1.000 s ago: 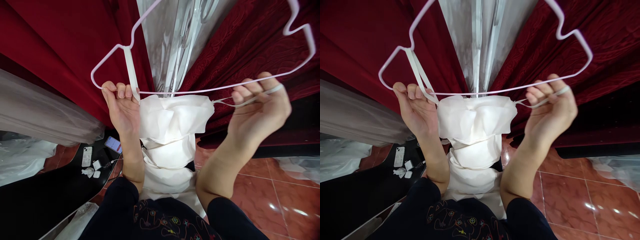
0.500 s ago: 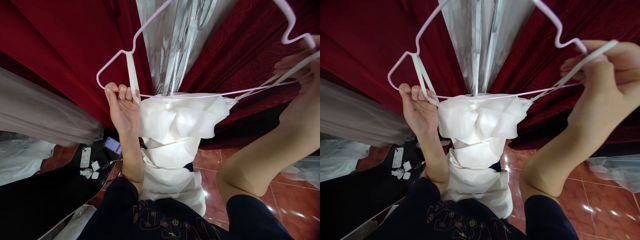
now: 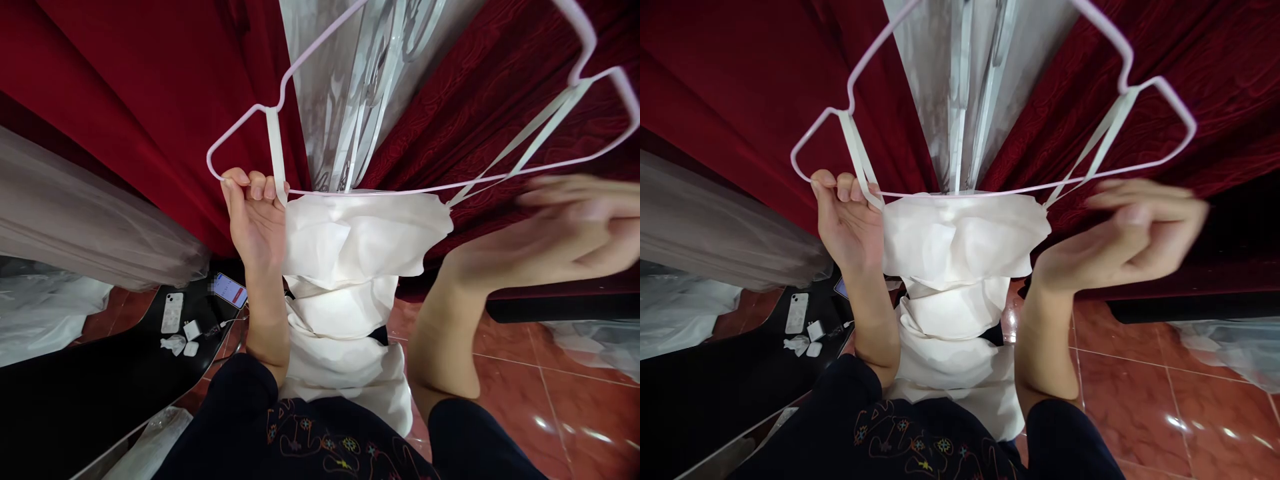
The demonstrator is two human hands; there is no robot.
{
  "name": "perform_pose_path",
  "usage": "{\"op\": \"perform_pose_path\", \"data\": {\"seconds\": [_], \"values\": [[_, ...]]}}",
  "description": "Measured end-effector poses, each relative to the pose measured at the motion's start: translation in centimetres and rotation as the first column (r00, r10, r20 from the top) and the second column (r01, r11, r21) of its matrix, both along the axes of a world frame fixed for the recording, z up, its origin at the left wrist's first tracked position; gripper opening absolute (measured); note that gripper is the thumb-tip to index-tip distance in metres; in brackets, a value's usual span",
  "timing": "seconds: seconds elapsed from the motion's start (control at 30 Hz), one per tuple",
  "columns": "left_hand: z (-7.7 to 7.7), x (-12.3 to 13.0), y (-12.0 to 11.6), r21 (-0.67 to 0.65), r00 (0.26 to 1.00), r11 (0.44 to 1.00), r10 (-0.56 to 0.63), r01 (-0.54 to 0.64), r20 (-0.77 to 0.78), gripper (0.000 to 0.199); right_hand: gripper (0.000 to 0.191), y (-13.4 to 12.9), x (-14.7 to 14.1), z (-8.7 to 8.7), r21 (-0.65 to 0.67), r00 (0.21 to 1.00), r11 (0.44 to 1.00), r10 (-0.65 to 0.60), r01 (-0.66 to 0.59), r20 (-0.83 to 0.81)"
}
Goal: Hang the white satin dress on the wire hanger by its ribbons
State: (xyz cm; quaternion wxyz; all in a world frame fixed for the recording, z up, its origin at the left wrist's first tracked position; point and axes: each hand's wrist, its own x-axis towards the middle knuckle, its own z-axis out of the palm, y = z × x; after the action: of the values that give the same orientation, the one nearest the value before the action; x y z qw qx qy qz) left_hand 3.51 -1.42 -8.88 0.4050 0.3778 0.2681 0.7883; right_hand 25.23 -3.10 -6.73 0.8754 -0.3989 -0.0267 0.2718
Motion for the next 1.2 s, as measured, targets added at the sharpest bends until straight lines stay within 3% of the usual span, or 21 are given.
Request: {"op": "perform_pose_path", "data": {"seconds": [0.03,0.07,0.1,0.17,0.2,0.23,0.33,0.4,0.53,0.7,0.8,0.87,0.97,1.03,1.2], "values": [[0.0,0.1,0.0,0.008,1.0,1.0,0.005,-0.005,0.003,0.032,0.043,-0.3,-0.3,-0.9,0.105,0.955,0.994,0.007,-0.039,0.297],[0.0,0.1,0.0,0.02,1.0,1.0,-0.005,0.005,0.022,0.031,0.043,-0.5,-0.4,-1.9,0.076,0.858,0.979,0.127,-0.189,0.498],[0.0,0.2,-0.1,0.034,0.999,0.999,-0.026,0.024,0.046,0.029,0.043,-0.4,-0.3,-2.7,-0.029,0.745,0.932,0.307,-0.361,0.592],[0.1,0.4,-0.2,0.051,0.996,0.998,-0.052,0.048,0.075,0.026,0.045,0.0,-0.1,-3.7,-0.203,0.582,0.77,0.601,-0.605,0.548],[0.1,0.5,-0.2,0.051,0.996,0.998,-0.047,0.043,0.073,0.026,0.051,0.3,-0.1,-3.8,-0.207,0.564,0.717,0.665,-0.666,0.49],[0.1,0.6,-0.3,0.047,0.997,0.998,-0.035,0.032,0.066,0.028,0.052,0.5,-0.2,-3.7,-0.158,0.595,0.713,0.668,-0.683,0.446],[0.1,0.8,-0.3,0.033,0.998,0.999,-0.019,0.018,0.057,0.03,0.027,0.9,-1.2,-2.6,0.068,0.771,0.809,0.526,-0.583,0.359],[-0.1,1.0,-0.3,0.029,0.996,0.999,-0.038,0.036,0.075,0.027,0.015,0.9,-2.0,-2.1,0.203,0.845,0.832,0.456,-0.516,0.28],[-0.4,0.9,-0.5,-0.031,0.999,0.999,0.008,-0.007,0.035,0.026,0.012,1.1,-2.4,-3.2,0.364,0.825,0.741,0.515,-0.565,0.233],[-0.9,0.8,-0.9,-0.036,0.995,0.995,0.091,-0.092,-0.045,0.022,0.012,1.8,-1.8,-4.5,0.377,0.808,0.715,0.514,-0.589,0.287],[-1.1,0.7,-1.8,-0.051,0.969,0.984,0.16,-0.173,-0.189,0.024,0.014,2.2,-1.6,-4.4,0.366,0.805,0.718,0.502,-0.592,0.318],[-0.9,0.6,-2.8,-0.089,0.91,0.973,0.163,-0.212,-0.382,0.024,0.014,2.3,-1.6,-4.4,0.352,0.809,0.732,0.484,-0.583,0.335],[0.1,0.3,-4.7,-0.177,0.785,0.969,0.028,-0.174,-0.619,0.022,0.015,2.4,-1.6,-4.4,0.356,0.818,0.742,0.464,-0.568,0.34],[1.4,0.2,-5.5,-0.18,0.795,0.972,0.011,-0.151,-0.607,0.017,0.015,2.3,-1.5,-4.4,0.353,0.818,0.742,0.466,-0.569,0.337],[5.7,-0.5,-4.9,-0.1,0.949,0.993,0.034,-0.069,-0.315,0.025,0.016,2.2,-1.5,-4.3,0.273,0.814,0.779,0.471,-0.565,0.341]]}}
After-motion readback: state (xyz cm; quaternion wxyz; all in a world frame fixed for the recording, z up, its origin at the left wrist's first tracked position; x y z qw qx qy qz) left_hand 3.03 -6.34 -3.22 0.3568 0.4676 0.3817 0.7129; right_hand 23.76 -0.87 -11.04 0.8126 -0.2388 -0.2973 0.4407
